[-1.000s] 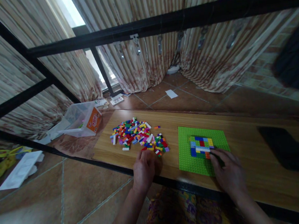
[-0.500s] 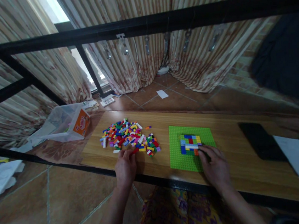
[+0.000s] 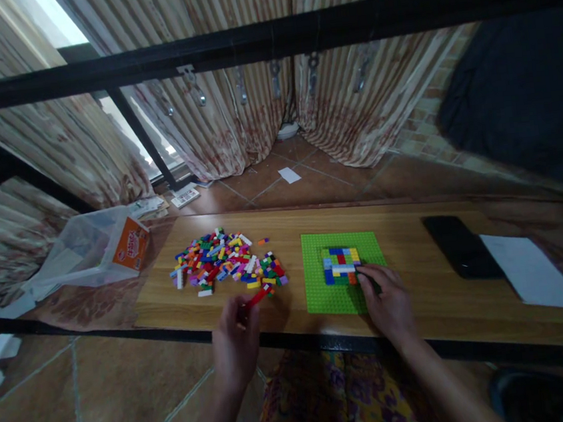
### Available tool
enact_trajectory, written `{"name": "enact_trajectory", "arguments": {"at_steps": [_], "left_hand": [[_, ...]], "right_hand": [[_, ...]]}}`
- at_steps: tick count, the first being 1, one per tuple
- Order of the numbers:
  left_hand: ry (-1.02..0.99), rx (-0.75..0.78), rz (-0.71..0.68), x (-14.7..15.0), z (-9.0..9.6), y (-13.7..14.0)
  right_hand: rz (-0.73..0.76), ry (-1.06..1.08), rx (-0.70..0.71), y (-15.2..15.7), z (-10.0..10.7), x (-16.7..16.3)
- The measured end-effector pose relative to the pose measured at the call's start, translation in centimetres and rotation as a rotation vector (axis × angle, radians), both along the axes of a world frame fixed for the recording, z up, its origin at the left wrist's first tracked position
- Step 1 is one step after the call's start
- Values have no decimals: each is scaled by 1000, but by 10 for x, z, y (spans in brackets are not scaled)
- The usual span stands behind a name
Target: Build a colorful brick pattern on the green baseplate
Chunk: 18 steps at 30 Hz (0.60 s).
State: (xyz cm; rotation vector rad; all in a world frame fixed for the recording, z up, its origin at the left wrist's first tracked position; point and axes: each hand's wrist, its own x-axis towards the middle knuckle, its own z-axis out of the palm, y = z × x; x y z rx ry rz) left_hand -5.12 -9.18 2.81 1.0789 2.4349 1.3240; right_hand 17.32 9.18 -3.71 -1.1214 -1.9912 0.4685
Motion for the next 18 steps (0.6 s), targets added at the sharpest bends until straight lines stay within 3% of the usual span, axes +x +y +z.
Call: {"name": "enact_trajectory", "arguments": {"at_steps": [5, 8, 12, 18], "left_hand": [[-25, 22, -342, 52, -11, 42], [-9, 18, -472, 69, -21, 77], [80, 7, -536, 75, -31, 112], [198, 33, -522, 77, -33, 130]], "right_hand": [[4, 142, -38, -5, 8, 2], [56, 180, -62, -9, 13, 3], [121, 174, -104, -10, 15, 3], [93, 130, -114, -5, 9, 0]]}}
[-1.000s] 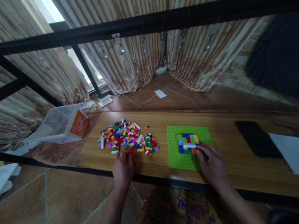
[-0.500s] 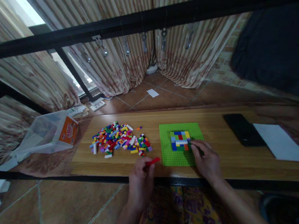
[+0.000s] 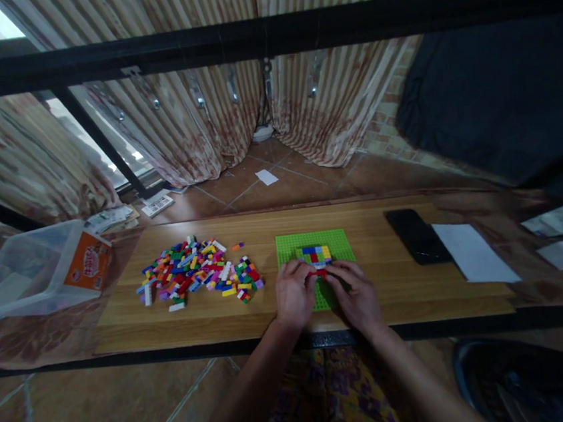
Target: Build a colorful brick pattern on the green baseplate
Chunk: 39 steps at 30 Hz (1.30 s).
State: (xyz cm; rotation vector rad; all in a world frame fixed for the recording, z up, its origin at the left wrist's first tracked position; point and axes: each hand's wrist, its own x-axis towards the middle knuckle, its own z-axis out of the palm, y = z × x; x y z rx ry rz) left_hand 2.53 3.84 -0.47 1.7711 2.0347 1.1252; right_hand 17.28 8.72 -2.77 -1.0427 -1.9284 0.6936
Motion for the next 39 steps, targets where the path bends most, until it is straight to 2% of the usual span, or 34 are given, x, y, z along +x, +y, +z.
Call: {"name": "enact_trajectory", "arguments": {"at_steps": [6, 12, 19, 25, 39], "left_hand": [[10, 29, 43, 1, -3, 4], [-8, 45, 68, 2, -5, 5], [-22, 73, 56, 3, -11, 7], [-138, 70, 73, -1, -13, 3], [-364, -52, 222, 0, -13, 15]], "right_hand": [[-16, -30, -21, 1, 1, -1], [-91, -45, -61, 6, 2, -7], [-159, -45, -126, 12, 1, -15], [-179, -10, -215, 16, 4, -16], [-174, -64, -285, 24, 4, -17]]}}
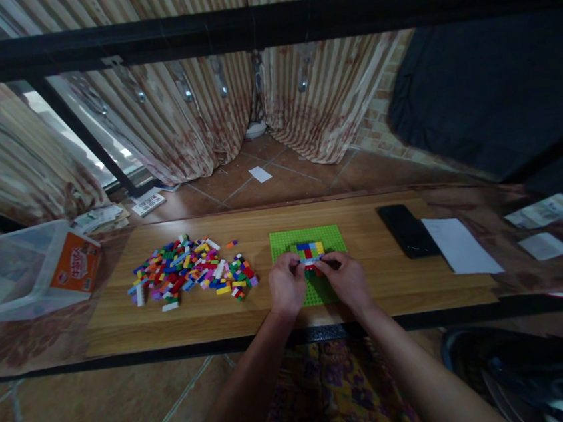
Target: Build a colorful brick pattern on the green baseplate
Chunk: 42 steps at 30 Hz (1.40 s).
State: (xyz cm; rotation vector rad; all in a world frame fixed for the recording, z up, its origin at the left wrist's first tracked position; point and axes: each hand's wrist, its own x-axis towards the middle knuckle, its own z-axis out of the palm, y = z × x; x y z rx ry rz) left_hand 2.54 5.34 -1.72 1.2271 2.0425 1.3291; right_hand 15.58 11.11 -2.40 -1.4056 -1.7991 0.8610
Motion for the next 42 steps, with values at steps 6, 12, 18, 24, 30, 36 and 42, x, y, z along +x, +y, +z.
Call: {"name": "enact_trajectory", "arguments": {"at_steps": [6, 12, 18, 24, 30, 36, 42], "left_hand": [[-3, -29, -18, -2, 4, 2], [72, 89, -48, 10, 19, -30], [164, 157, -92, 0, 40, -94], [279, 75, 235, -72, 30, -141], [356, -75, 276, -119, 14, -144], [540, -138, 161, -124, 6, -124], [596, -157, 152, -124, 3, -114]], "right_hand": [[34, 8, 17, -1, 2, 2], [62, -29, 96, -6, 1, 9], [58, -26, 196, -12, -9, 14], [53, -40, 244, -15, -13, 16], [57, -40, 295, -16, -14, 16], [61, -45, 308, -18, -10, 15], [62, -63, 293, -19, -8, 15]]}}
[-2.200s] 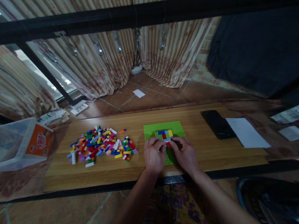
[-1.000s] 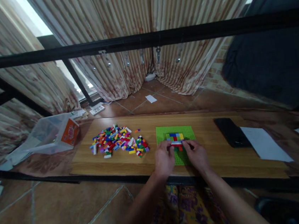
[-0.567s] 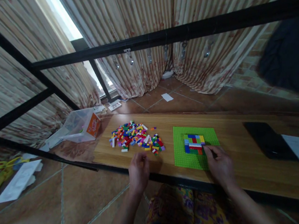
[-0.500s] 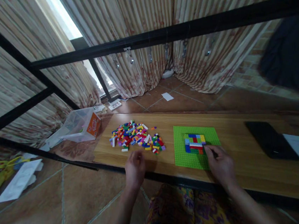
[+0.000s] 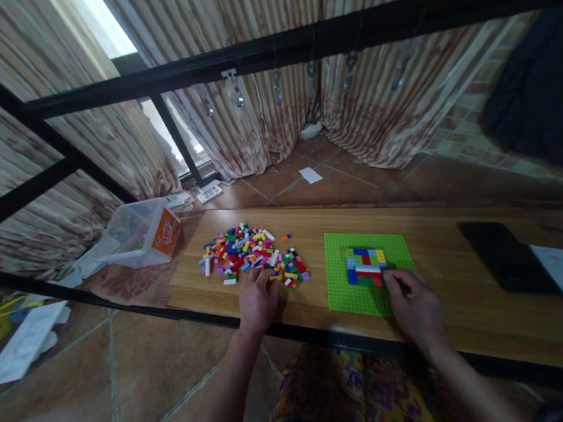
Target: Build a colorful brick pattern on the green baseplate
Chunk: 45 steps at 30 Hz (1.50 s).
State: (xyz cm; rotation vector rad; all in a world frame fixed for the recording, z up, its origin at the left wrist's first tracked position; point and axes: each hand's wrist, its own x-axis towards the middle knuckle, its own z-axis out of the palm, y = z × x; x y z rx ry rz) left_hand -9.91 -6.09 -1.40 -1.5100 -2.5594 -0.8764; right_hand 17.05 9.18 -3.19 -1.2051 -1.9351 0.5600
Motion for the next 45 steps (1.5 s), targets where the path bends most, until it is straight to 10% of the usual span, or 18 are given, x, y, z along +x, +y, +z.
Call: {"name": "enact_trajectory", "arguments": {"at_steps": [10, 19, 29, 45], "left_hand": [[-120, 167, 187, -3, 2, -25], [-84, 76, 641, -90, 15, -48], [-94, 46, 548, -128, 6, -25], [-30, 166, 287, -80, 8, -28]], "right_hand": [[-23, -39, -4, 1, -6, 5], [-20, -101, 26, 2, -9, 7], [-24, -112, 33, 2, -9, 7], [-29, -109, 15, 1, -9, 6]]}}
